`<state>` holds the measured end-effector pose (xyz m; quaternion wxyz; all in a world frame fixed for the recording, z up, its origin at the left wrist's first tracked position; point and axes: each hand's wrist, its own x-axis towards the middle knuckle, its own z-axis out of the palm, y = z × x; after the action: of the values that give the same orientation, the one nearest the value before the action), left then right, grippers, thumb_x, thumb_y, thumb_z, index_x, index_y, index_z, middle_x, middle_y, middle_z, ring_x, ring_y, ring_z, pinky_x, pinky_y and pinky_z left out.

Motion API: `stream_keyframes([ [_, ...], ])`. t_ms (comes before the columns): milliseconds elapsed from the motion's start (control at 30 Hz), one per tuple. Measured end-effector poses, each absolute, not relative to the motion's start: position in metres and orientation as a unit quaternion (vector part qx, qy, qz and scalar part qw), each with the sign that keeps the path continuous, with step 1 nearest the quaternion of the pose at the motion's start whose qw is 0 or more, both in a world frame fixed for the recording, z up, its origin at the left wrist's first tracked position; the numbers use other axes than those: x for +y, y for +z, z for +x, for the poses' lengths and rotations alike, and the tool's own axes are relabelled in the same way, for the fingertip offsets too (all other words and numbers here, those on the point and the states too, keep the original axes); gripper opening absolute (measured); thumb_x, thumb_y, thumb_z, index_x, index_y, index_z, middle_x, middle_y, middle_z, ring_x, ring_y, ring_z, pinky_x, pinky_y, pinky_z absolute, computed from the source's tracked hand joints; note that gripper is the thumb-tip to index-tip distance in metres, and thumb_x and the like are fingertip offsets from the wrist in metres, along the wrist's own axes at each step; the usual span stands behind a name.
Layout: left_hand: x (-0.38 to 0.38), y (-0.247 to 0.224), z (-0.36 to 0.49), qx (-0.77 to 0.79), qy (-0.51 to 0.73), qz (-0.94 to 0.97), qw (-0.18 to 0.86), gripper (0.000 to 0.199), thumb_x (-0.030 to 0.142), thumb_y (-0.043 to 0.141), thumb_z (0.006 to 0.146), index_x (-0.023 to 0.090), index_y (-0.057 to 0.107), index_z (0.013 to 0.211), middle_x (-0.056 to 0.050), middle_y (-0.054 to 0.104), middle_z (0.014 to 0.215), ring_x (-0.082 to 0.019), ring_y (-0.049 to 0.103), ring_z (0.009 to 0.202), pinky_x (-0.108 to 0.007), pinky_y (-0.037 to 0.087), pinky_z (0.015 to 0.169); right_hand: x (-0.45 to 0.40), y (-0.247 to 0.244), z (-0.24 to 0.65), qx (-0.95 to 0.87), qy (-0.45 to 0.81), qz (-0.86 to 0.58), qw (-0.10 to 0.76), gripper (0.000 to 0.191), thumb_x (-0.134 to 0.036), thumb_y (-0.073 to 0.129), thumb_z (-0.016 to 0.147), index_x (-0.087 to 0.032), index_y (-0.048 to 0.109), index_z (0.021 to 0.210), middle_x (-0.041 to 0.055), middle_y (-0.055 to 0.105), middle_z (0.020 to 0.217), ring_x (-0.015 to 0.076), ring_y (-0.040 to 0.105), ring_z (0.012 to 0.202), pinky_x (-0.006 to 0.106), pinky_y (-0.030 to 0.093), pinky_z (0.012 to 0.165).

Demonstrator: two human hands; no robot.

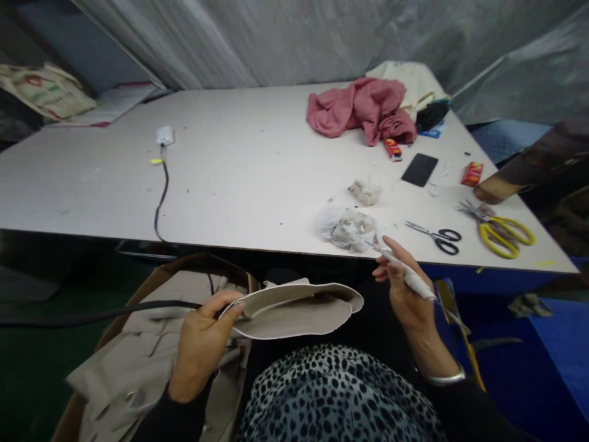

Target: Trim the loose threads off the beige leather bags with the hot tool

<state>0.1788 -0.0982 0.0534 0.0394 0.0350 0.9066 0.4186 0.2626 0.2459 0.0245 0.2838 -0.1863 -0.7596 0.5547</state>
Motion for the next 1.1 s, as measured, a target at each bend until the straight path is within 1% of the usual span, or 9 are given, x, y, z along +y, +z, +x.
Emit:
stream_keyframes([
  [67, -0.084, 0.054, 0.169, 0.904, 0.419, 0.069, 0.040, 0.019, 0.039, 0.069, 0.082, 0.024, 0.080, 0.083, -0.004, 0.079, 0.090, -0.026, 0.073, 0.088, -0.034, 0.057, 0.088, 0.257, 0.025, 0.250, -0.775, 0.519, -0.202, 0.298, 0.037, -0.049, 0.061, 0.100, -0.022, 0.073, 0.122, 0.0058, 0.073, 0.099, 0.0171, 0.069, 0.073, 0.034, 0.059, 0.071],
  [167, -0.062, 0.056, 0.155, 0.900, 0.419, 0.110, 0.054, 0.019, 0.039, 0.068, 0.083, 0.024, 0.080, 0.082, -0.004, 0.079, 0.092, -0.025, 0.072, 0.089, -0.032, 0.057, 0.088, 0.267, 0.021, 0.233, -0.778, 0.501, -0.236, 0.295, 0.032, -0.048, 0.065, 0.097, -0.021, 0.074, 0.110, 0.0035, 0.073, 0.091, 0.0176, 0.068, 0.074, 0.033, 0.057, 0.073],
  [267, -0.042, 0.060, 0.143, 0.893, 0.417, 0.154, 0.066, 0.019, 0.039, 0.067, 0.085, 0.024, 0.079, 0.080, -0.004, 0.078, 0.091, -0.023, 0.072, 0.087, -0.029, 0.057, 0.086, 0.271, 0.015, 0.220, -0.775, 0.514, -0.240, 0.279, 0.033, -0.050, 0.069, 0.094, -0.020, 0.073, 0.107, 0.0028, 0.074, 0.088, 0.0182, 0.069, 0.074, 0.033, 0.057, 0.072],
  [400, -0.025, 0.070, 0.132, 0.891, 0.405, 0.191, 0.074, 0.020, 0.037, 0.065, 0.089, 0.024, 0.077, 0.081, -0.003, 0.076, 0.089, -0.021, 0.070, 0.083, -0.029, 0.057, 0.085, 0.273, 0.006, 0.205, -0.773, 0.515, -0.212, 0.304, 0.032, -0.050, 0.067, 0.096, -0.020, 0.073, 0.101, 0.0031, 0.073, 0.085, 0.0188, 0.070, 0.074, 0.034, 0.060, 0.073],
  [533, -0.019, 0.085, 0.122, 0.895, 0.396, 0.189, 0.080, 0.019, 0.036, 0.064, 0.089, 0.023, 0.075, 0.081, -0.003, 0.076, 0.089, -0.021, 0.070, 0.082, -0.027, 0.057, 0.080, 0.274, 0.002, 0.199, -0.789, 0.489, -0.189, 0.320, 0.024, -0.044, 0.067, 0.098, -0.021, 0.073, 0.099, 0.0033, 0.074, 0.088, 0.0197, 0.072, 0.079, 0.035, 0.060, 0.075],
  [633, -0.020, 0.098, 0.117, 0.903, 0.380, 0.182, 0.079, 0.019, 0.038, 0.065, 0.088, 0.025, 0.076, 0.079, -0.002, 0.077, 0.089, -0.021, 0.071, 0.081, -0.027, 0.056, 0.078, 0.275, 0.002, 0.200, -0.799, 0.479, -0.177, 0.319, 0.019, -0.040, 0.067, 0.099, -0.022, 0.072, 0.101, 0.0033, 0.075, 0.091, 0.0201, 0.073, 0.083, 0.035, 0.060, 0.078],
  [767, -0.027, 0.117, 0.112, 0.915, 0.356, 0.168, 0.093, 0.020, 0.042, 0.067, 0.084, 0.027, 0.078, 0.078, -0.001, 0.078, 0.090, -0.023, 0.072, 0.083, -0.027, 0.054, 0.074, 0.275, 0.004, 0.200, -0.811, 0.467, -0.165, 0.311, 0.016, -0.036, 0.066, 0.100, -0.021, 0.072, 0.101, 0.0033, 0.075, 0.092, 0.0200, 0.073, 0.084, 0.035, 0.059, 0.079],
  [933, -0.031, 0.124, 0.093, 0.899, 0.379, 0.153, 0.160, 0.024, 0.047, 0.070, 0.083, 0.026, 0.078, 0.076, -0.001, 0.077, 0.084, -0.021, 0.069, 0.077, -0.026, 0.050, 0.068, 0.276, 0.007, 0.197, -0.847, 0.401, -0.134, 0.321, 0.013, -0.032, 0.065, 0.101, -0.021, 0.072, 0.102, 0.0032, 0.075, 0.093, 0.0191, 0.073, 0.085, 0.033, 0.057, 0.081],
  [1100, -0.011, 0.096, 0.073, 0.833, 0.425, 0.177, 0.307, 0.019, 0.037, 0.071, 0.082, 0.019, 0.076, 0.076, -0.003, 0.074, 0.078, -0.019, 0.065, 0.076, -0.026, 0.048, 0.072, 0.277, 0.007, 0.189, -0.889, 0.305, -0.077, 0.333, 0.019, -0.036, 0.064, 0.102, -0.019, 0.072, 0.100, 0.0056, 0.076, 0.092, 0.0204, 0.073, 0.085, 0.032, 0.055, 0.078],
])
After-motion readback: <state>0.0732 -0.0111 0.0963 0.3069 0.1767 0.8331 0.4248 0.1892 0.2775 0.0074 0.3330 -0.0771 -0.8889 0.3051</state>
